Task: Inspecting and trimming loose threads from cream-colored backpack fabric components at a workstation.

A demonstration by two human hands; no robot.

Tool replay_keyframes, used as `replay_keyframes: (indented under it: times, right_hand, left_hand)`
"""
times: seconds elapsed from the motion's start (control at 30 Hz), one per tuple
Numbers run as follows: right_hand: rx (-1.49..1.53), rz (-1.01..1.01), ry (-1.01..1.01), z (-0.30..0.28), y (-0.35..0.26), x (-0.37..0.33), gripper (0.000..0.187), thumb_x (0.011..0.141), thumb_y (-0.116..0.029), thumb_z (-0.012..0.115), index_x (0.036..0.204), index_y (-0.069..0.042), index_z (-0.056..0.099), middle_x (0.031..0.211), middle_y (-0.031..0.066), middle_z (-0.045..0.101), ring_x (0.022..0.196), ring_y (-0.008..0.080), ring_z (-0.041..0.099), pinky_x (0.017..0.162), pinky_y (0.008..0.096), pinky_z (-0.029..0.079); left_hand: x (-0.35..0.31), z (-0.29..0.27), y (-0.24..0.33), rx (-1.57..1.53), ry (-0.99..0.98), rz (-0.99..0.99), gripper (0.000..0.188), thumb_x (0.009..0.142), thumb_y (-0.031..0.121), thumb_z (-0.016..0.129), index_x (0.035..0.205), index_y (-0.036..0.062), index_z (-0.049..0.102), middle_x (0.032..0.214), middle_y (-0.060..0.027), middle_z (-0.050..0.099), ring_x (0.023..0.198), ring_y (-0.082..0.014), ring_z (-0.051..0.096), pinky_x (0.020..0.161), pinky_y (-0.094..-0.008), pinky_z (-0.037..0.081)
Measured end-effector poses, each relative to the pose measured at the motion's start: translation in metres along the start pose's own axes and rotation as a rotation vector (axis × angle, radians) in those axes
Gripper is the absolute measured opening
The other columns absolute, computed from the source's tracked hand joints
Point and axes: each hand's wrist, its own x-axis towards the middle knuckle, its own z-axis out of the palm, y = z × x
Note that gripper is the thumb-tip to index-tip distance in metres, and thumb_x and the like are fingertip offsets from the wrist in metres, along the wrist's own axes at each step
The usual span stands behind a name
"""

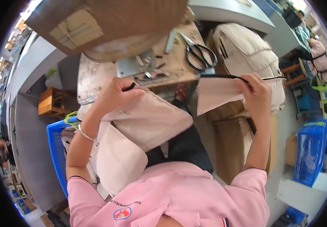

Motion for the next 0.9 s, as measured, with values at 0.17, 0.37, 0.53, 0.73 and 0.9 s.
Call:
replay_keyframes:
  times: [0.17,0.37,0.53,0.73,0.9]
  right_hand:
    - [-0.197,0.432,0.087,-0.087,0.08,-0.05,0.017,0.089,-0.011,0.071,0.102,0.001,0.067,0.08,0.0042,0.064,0.06,0.0081,0.054,0.06,0.0252,0.045]
    - [-0.63,0.023,0.258,-0.117,0.157,-0.102,0.024,0.095,-0.014,0.064,0.117,-0.005,0.067,0.095,0.0066,0.072,0.062,0.0128,0.066,0.055,0.0291,0.049]
    - [0.142,-0.106,-0.074,0.003,-0.028,-0.106,0.029,0.089,-0.001,0.06,0.116,-0.006,0.069,0.117,0.0101,0.07,0.074,0.0178,0.071,0.064,0.031,0.058]
    - [0.037,-0.537,-0.371,0.146,-0.112,-0.104,0.017,0.087,-0.009,0.061,0.103,-0.006,0.067,0.12,0.0132,0.063,0.071,0.0265,0.068,0.056,0.0381,0.055]
    - [-0.04,-0.504,-0.283,0.155,-0.075,-0.065,0.018,0.087,-0.013,0.066,0.104,-0.006,0.068,0.105,0.0079,0.067,0.097,0.0224,0.066,0.068,0.0359,0.055]
  left_hand:
    - [0.0,0.024,0.033,-0.002,-0.076,0.032,0.02,0.083,0.019,0.075,0.094,0.0025,0.077,0.063,-0.003,0.063,0.062,-0.0042,0.049,0.057,-0.0261,0.042]
    - [0.042,0.054,0.06,0.196,-0.011,0.365,0.036,0.08,0.035,0.074,0.077,-0.0005,0.069,0.06,-0.0157,0.055,0.053,-0.0219,0.048,0.056,-0.0361,0.041]
    - [0.058,0.082,0.08,0.182,0.013,0.491,0.039,0.075,0.038,0.074,0.074,-0.0006,0.068,0.063,-0.0187,0.058,0.056,-0.0315,0.053,0.058,-0.0401,0.043]
    - [0.042,0.105,0.122,0.066,0.049,0.58,0.035,0.077,0.036,0.072,0.077,0.0008,0.072,0.067,-0.0181,0.062,0.063,-0.0331,0.061,0.061,-0.0402,0.046]
    - [-0.029,0.072,0.079,-0.207,0.221,0.244,0.046,0.086,0.041,0.068,0.113,0.0029,0.068,0.109,-0.0168,0.069,0.1,-0.0308,0.067,0.086,-0.0362,0.051]
